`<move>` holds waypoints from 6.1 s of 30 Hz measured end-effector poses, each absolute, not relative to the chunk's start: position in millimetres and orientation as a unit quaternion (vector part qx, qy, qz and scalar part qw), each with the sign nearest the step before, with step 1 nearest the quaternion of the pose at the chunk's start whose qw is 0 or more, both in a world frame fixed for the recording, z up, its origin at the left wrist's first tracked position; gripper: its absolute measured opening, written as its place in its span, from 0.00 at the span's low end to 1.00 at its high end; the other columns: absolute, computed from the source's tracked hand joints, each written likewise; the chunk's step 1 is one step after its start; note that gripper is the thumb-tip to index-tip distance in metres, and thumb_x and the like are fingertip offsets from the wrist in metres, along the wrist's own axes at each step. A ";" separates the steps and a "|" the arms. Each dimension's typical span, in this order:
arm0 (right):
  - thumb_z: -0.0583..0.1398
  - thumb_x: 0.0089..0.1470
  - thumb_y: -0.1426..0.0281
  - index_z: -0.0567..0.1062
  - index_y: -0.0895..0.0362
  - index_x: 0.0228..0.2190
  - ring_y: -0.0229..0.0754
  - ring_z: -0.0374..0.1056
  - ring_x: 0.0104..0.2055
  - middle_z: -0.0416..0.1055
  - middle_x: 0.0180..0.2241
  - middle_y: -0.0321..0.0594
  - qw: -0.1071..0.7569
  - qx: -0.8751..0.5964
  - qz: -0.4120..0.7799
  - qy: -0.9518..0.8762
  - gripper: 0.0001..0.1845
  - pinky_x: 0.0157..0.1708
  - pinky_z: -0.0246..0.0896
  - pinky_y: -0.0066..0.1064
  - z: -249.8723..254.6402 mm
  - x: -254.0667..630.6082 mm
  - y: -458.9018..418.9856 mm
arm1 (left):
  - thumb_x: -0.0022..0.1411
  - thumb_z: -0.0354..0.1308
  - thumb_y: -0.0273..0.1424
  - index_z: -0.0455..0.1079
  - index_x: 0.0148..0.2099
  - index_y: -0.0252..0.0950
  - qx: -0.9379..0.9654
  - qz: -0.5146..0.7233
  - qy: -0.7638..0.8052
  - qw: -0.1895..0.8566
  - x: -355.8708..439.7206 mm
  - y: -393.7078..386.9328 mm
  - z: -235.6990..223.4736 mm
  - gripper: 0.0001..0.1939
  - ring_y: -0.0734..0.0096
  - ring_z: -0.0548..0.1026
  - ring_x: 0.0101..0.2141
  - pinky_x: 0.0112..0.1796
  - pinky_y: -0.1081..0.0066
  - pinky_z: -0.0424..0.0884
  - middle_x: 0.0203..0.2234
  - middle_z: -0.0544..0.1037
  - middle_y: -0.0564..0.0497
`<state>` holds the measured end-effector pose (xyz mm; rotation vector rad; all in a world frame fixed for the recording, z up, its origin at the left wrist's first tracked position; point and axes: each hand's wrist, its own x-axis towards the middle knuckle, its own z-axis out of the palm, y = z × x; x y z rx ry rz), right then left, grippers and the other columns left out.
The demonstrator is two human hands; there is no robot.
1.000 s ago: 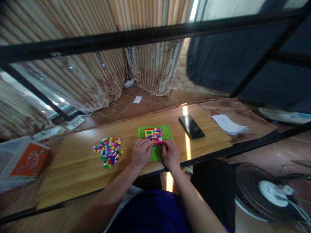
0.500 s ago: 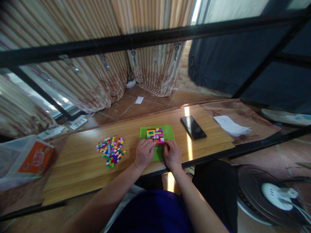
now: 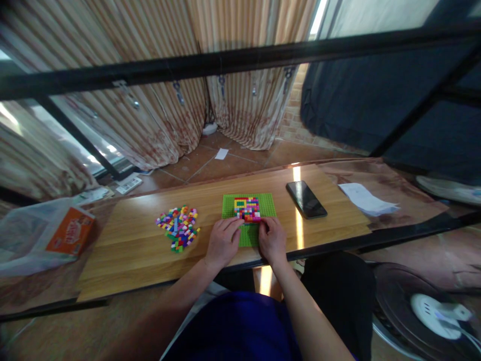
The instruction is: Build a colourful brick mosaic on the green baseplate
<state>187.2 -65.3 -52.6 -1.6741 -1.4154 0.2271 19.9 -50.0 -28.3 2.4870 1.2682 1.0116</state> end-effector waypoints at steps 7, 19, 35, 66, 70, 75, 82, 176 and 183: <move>0.53 0.56 0.68 0.75 0.57 0.32 0.44 0.68 0.36 0.73 0.33 0.44 0.464 -0.673 0.090 -0.569 0.12 0.36 0.62 0.36 -51.9 187.0 -66.4 | 0.61 0.54 0.25 0.72 0.45 0.38 0.793 0.315 0.519 0.048 -38.7 -56.4 -27.4 0.11 0.62 0.73 0.43 0.46 0.60 0.66 0.41 0.78 0.47; 0.53 0.55 0.69 0.76 0.56 0.31 0.45 0.68 0.35 0.73 0.32 0.44 0.465 -0.675 0.095 -0.564 0.11 0.36 0.62 0.37 -50.2 186.1 -66.6 | 0.59 0.56 0.31 0.74 0.34 0.39 0.750 0.194 0.629 -0.055 -70.1 -45.1 -18.3 0.06 0.52 0.69 0.42 0.48 0.48 0.56 0.39 0.77 0.45; 0.53 0.56 0.69 0.75 0.56 0.32 0.45 0.68 0.36 0.73 0.33 0.44 0.462 -0.677 0.102 -0.563 0.12 0.37 0.62 0.36 -49.4 185.5 -66.4 | 0.60 0.57 0.27 0.75 0.35 0.37 0.712 0.409 0.509 0.256 -5.9 -31.3 -3.2 0.05 0.70 0.77 0.32 0.36 0.70 0.71 0.30 0.80 0.51; 0.53 0.55 0.70 0.75 0.57 0.31 0.43 0.68 0.36 0.72 0.34 0.44 0.469 -0.674 0.114 -0.559 0.11 0.36 0.61 0.34 -46.5 184.0 -66.8 | 0.63 0.55 0.29 0.74 0.37 0.40 0.792 0.361 0.490 0.049 37.8 -29.7 -15.1 0.06 0.66 0.71 0.33 0.41 0.62 0.58 0.31 0.80 0.52; 0.53 0.55 0.71 0.75 0.57 0.31 0.43 0.68 0.36 0.72 0.34 0.43 0.468 -0.674 0.114 -0.560 0.11 0.35 0.62 0.34 -46.2 184.1 -66.7 | 0.63 0.55 0.29 0.73 0.35 0.39 0.799 0.359 0.482 0.025 37.1 -28.8 -17.4 0.05 0.66 0.70 0.32 0.40 0.62 0.58 0.29 0.80 0.53; 0.53 0.55 0.71 0.75 0.57 0.31 0.43 0.68 0.35 0.72 0.33 0.43 0.468 -0.675 0.102 -0.562 0.11 0.36 0.62 0.34 -46.1 184.0 -66.3 | 0.63 0.54 0.29 0.73 0.34 0.40 0.809 0.362 0.462 -0.005 36.9 -28.3 -19.4 0.07 0.66 0.70 0.33 0.41 0.63 0.58 0.28 0.79 0.53; 0.53 0.56 0.70 0.75 0.57 0.31 0.43 0.68 0.36 0.72 0.33 0.43 0.461 -0.677 0.106 -0.564 0.11 0.36 0.61 0.34 -47.5 184.7 -66.4 | 0.63 0.54 0.28 0.73 0.35 0.39 0.820 0.366 0.439 -0.023 36.2 -28.5 -21.2 0.07 0.65 0.69 0.35 0.41 0.62 0.59 0.31 0.79 0.53; 0.53 0.56 0.69 0.76 0.57 0.32 0.44 0.68 0.37 0.73 0.34 0.44 0.474 -0.669 0.110 -0.561 0.11 0.37 0.62 0.36 -50.9 185.5 -66.0 | 0.60 0.51 0.26 0.76 0.34 0.36 0.834 0.055 0.548 -0.023 -57.6 5.7 -9.6 0.11 0.58 0.73 0.39 0.44 0.61 0.65 0.33 0.78 0.43; 0.53 0.56 0.70 0.75 0.57 0.32 0.44 0.68 0.36 0.73 0.34 0.44 0.469 -0.672 0.107 -0.563 0.11 0.37 0.62 0.35 -49.9 184.9 -66.2 | 0.61 0.50 0.29 0.77 0.38 0.41 0.823 0.019 0.567 -0.008 -64.7 6.9 3.0 0.13 0.60 0.75 0.40 0.44 0.63 0.66 0.35 0.80 0.47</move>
